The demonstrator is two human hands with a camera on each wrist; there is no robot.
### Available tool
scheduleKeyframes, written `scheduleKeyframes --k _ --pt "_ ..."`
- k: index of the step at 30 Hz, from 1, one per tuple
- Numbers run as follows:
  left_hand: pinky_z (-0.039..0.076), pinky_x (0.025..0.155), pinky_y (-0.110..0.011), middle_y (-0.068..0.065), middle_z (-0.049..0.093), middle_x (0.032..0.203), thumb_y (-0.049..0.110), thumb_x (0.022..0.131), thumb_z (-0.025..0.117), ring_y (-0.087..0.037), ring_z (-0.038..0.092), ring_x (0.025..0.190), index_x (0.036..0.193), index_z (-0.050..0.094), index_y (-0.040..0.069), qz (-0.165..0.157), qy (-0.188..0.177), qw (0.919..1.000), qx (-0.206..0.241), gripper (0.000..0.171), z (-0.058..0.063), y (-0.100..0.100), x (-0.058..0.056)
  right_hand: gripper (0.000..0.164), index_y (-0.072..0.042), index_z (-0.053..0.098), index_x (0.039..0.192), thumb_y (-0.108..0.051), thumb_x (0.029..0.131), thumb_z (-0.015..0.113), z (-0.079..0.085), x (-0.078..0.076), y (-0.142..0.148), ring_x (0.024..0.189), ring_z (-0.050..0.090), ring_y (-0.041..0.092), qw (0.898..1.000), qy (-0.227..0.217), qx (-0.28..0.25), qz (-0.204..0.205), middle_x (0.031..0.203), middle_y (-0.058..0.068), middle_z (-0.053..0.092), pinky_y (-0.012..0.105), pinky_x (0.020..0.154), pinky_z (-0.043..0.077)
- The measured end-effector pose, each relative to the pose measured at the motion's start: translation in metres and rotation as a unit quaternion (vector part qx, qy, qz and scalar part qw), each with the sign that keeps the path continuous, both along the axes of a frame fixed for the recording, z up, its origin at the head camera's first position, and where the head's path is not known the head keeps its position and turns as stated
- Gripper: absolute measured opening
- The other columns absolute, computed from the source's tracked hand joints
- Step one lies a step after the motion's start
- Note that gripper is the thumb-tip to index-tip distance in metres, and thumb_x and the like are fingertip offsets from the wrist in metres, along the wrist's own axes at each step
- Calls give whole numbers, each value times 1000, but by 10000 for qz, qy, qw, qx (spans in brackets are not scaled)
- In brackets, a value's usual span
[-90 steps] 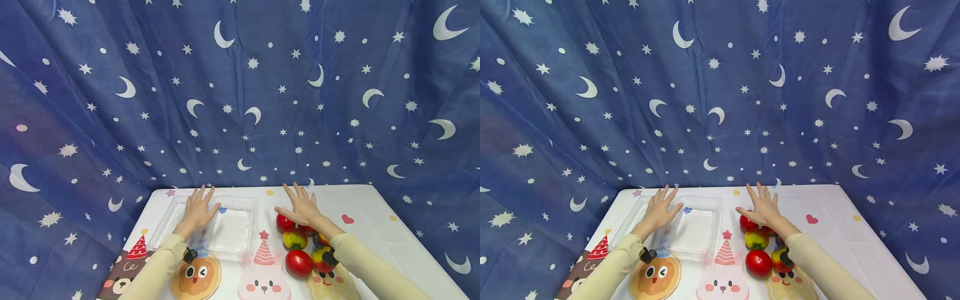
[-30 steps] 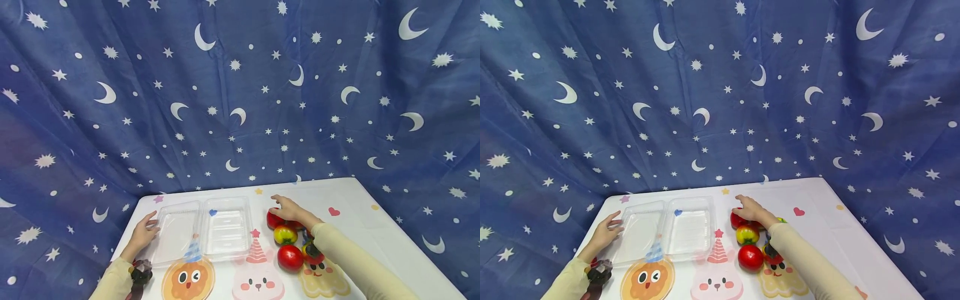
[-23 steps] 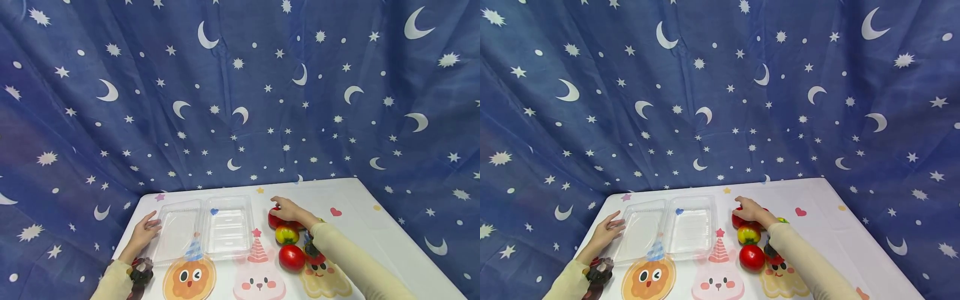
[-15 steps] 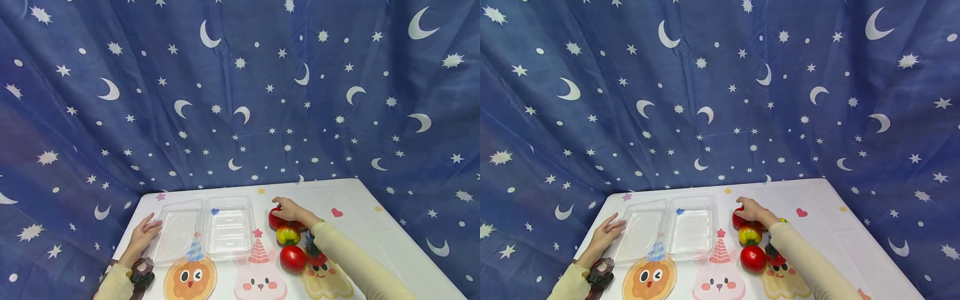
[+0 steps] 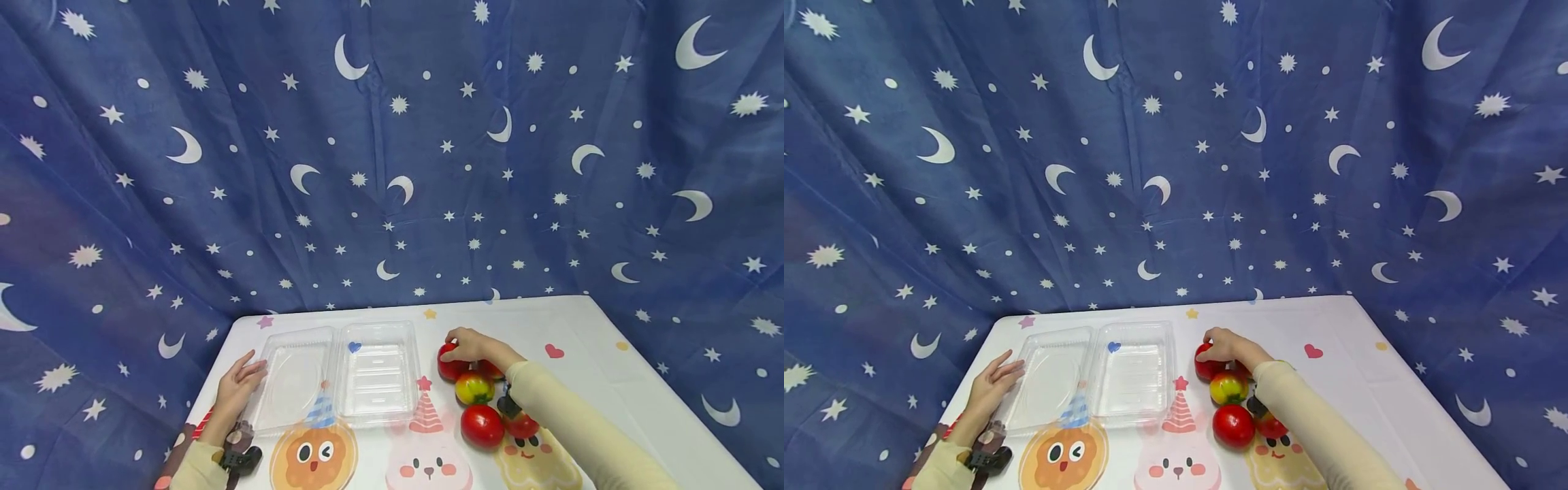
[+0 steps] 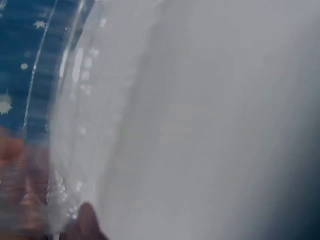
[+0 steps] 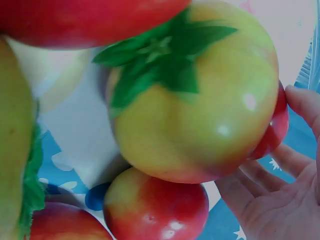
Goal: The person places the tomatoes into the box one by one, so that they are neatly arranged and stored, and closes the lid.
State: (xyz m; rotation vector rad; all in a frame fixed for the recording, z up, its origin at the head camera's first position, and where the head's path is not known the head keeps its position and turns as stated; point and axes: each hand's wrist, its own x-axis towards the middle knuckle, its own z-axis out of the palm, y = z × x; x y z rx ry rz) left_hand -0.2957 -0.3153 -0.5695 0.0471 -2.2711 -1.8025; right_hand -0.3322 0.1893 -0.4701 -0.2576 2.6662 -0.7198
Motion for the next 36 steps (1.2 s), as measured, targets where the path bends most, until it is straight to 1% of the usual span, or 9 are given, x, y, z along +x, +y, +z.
scheduleKeyframes --k 2,5,8,11,17,21,25,32,36 --pt "48 70 -12 -32 58 127 4 93 66 9 62 87 146 41 -4 37 25 10000 -23 59 0 0 0 49 -3 60 124 -26 84 78 0 -1 -1 83 60 21 9999 -108 -22 -2 98 8 63 37 74 57" --pt "48 70 -12 -32 58 127 3 93 66 9 62 87 146 41 -3 52 52 10000 -49 59 -1 1 -1 48 -3 62 121 -26 82 80 0 -3 0 83 60 21 9999 -75 -132 43 97 7 64 37 74 58" --pt "48 69 -12 -32 59 126 2 93 65 8 62 86 145 42 -5 64 198 9997 -96 57 -2 2 -1 47 -4 64 118 -25 81 82 1 -6 1 85 61 20 9996 118 -207 156 98 7 65 36 76 57" --pt "47 67 -12 -33 60 123 0 93 64 5 63 86 143 44 -7 100 308 9994 -152 54 -2 4 -1 49 -4 64 119 -25 80 83 3 -7 3 90 62 20 9989 301 -281 200 103 8 66 36 79 57" --pt "47 69 -11 -33 60 122 -1 93 63 5 63 86 142 46 -6 141 331 9993 -143 52 -1 5 0 53 2 59 125 -21 82 81 10 -10 4 93 63 25 9968 623 -447 241 109 16 65 37 79 57" --pt "47 71 -9 -33 60 123 0 93 63 9 62 86 142 46 -6 139 305 9994 -128 52 -2 4 0 56 2 56 128 -20 83 80 12 -9 4 94 63 26 9964 662 -518 111 112 18 63 38 79 57" --pt "47 70 -10 -32 61 123 0 93 64 7 63 86 142 46 -6 189 241 9994 -151 52 0 4 0 59 1 54 131 -22 83 80 13 -10 3 91 63 25 9963 707 -484 -58 111 17 63 38 79 57" --pt "48 72 -11 -32 58 127 -1 94 63 5 63 89 145 43 -5 75 111 9999 41 55 -2 3 -3 55 1 57 127 -25 83 79 10 -10 3 87 62 25 9950 822 -516 -236 106 17 64 38 76 58" --pt "48 72 -11 -31 59 127 0 94 63 2 64 91 145 42 -6 122 39 9999 -32 55 -2 2 -4 55 1 57 127 -26 84 78 7 -10 2 86 62 25 9948 855 -478 -294 105 18 63 37 75 58"
